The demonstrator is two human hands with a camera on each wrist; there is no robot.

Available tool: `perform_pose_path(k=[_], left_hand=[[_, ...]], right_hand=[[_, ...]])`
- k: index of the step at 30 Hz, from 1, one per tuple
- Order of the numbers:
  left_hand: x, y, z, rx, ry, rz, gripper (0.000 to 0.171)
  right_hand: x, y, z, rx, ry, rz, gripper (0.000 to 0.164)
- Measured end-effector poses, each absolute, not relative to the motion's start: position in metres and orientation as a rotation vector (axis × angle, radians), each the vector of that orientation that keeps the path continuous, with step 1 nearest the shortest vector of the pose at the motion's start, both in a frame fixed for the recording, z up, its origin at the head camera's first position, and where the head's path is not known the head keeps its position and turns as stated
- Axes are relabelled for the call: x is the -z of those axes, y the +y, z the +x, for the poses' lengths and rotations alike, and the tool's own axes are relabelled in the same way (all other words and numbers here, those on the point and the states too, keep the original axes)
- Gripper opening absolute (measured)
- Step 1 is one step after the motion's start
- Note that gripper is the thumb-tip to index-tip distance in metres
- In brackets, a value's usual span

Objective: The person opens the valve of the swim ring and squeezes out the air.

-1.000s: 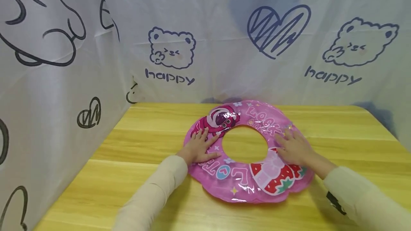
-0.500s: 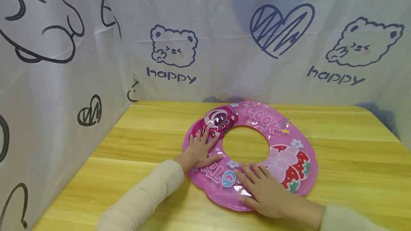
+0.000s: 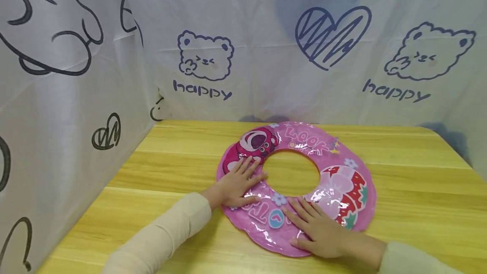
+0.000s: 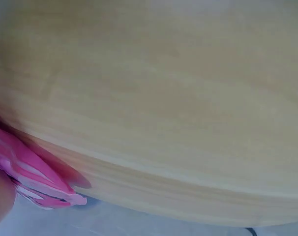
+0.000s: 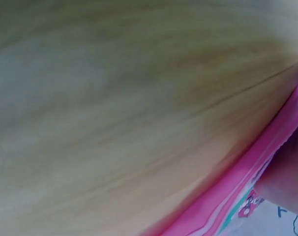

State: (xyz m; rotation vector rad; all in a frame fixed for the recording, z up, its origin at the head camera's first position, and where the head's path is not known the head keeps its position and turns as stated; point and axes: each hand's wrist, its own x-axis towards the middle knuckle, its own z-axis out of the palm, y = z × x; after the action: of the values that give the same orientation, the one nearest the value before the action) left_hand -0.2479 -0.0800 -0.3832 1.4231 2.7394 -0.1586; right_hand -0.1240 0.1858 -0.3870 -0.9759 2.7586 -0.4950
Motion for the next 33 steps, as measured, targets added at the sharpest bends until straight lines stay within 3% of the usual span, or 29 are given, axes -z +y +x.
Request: perform_pose_path(k=[23, 33], left_hand=[[0.372, -0.07, -0.217, 0.361, 2.615, 1.493, 0.081], [0.37, -0.07, -0.205, 0.347, 2.559, 1.583, 0.079]], right_hand=[[0.384, 0.256, -0.152, 0.541, 2.79, -0.891, 0.071], [0.398, 0.29, -0.165, 0.381, 3.005, -1.025, 0.066]])
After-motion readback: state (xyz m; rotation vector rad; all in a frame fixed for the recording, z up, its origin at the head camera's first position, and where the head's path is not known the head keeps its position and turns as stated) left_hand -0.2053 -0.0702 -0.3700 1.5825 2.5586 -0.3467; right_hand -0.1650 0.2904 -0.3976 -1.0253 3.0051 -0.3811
